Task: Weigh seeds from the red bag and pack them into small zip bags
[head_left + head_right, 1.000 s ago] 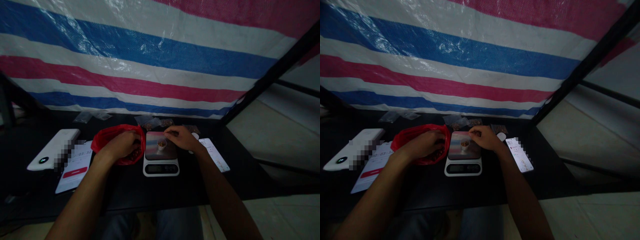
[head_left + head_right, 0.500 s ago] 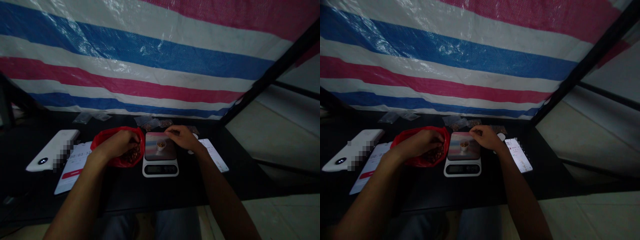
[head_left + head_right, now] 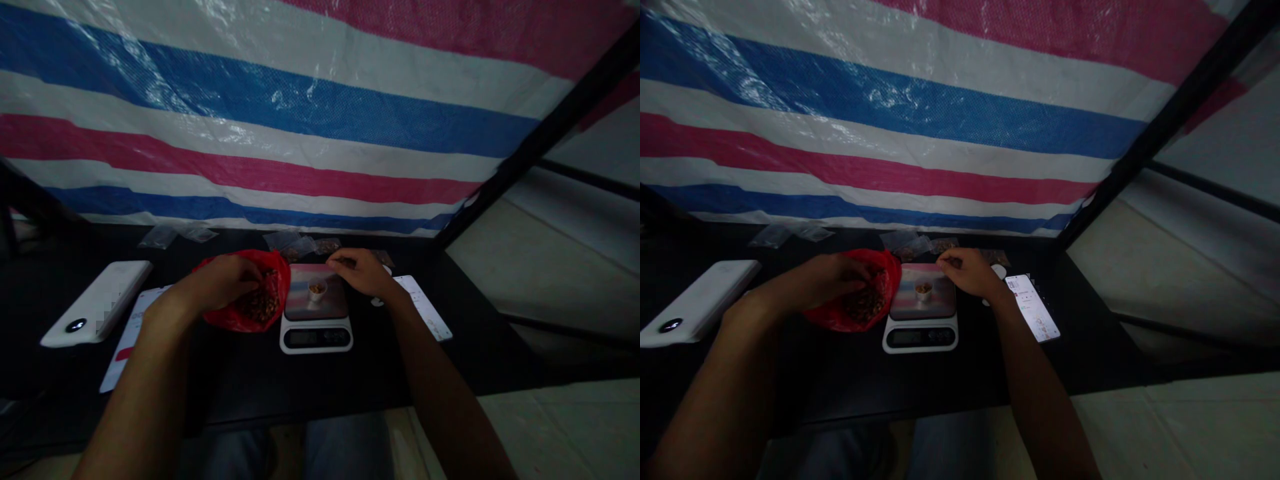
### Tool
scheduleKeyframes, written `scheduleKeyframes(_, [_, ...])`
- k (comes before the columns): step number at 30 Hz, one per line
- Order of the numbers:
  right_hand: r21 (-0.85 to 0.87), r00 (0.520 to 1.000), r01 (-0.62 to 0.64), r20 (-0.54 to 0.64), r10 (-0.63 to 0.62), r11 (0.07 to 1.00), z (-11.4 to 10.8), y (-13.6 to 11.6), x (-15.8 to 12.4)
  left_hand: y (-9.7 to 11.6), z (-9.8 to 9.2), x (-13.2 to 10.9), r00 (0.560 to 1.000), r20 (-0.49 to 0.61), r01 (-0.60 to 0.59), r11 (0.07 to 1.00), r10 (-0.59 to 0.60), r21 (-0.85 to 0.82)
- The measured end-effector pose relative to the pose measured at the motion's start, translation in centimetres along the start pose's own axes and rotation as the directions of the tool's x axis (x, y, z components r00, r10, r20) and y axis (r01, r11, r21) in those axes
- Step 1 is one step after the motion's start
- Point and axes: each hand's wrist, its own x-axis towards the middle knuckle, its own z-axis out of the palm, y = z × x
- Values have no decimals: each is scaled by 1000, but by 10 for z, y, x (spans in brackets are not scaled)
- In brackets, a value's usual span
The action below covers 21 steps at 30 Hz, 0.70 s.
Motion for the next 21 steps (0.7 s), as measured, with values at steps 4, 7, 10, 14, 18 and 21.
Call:
scheduleKeyframes(4, [-15,1000,-8,8,8,1000,0,0,0,-8,-5,-11,1000,-10,17,1000,-17,-11])
scheduleKeyframes(7, [-20,1000,-17,14,17,1000,0,1,0,-3,-13,-15,998,-49,-51,997,48,-64])
scheduleKeyframes(10, [-22,1000,-13,11,13,1000,0,3,0,22,-17,-11,980,-128,-164,983,153,-87])
scheduleKeyframes(14, [-24,1000,4,7,-3,1000,0,3,1,65,-7,7,909,-165,-394,918,384,-36])
scheduleKeyframes(18, [-5,1000,8,14,-8,1000,-1,3,1,83,13,23,896,-88,-437,899,435,-11])
scheduleKeyframes(21, [2,1000,4,18,-4,1000,-1,2,0,83,23,27,915,-76,-395,918,396,24])
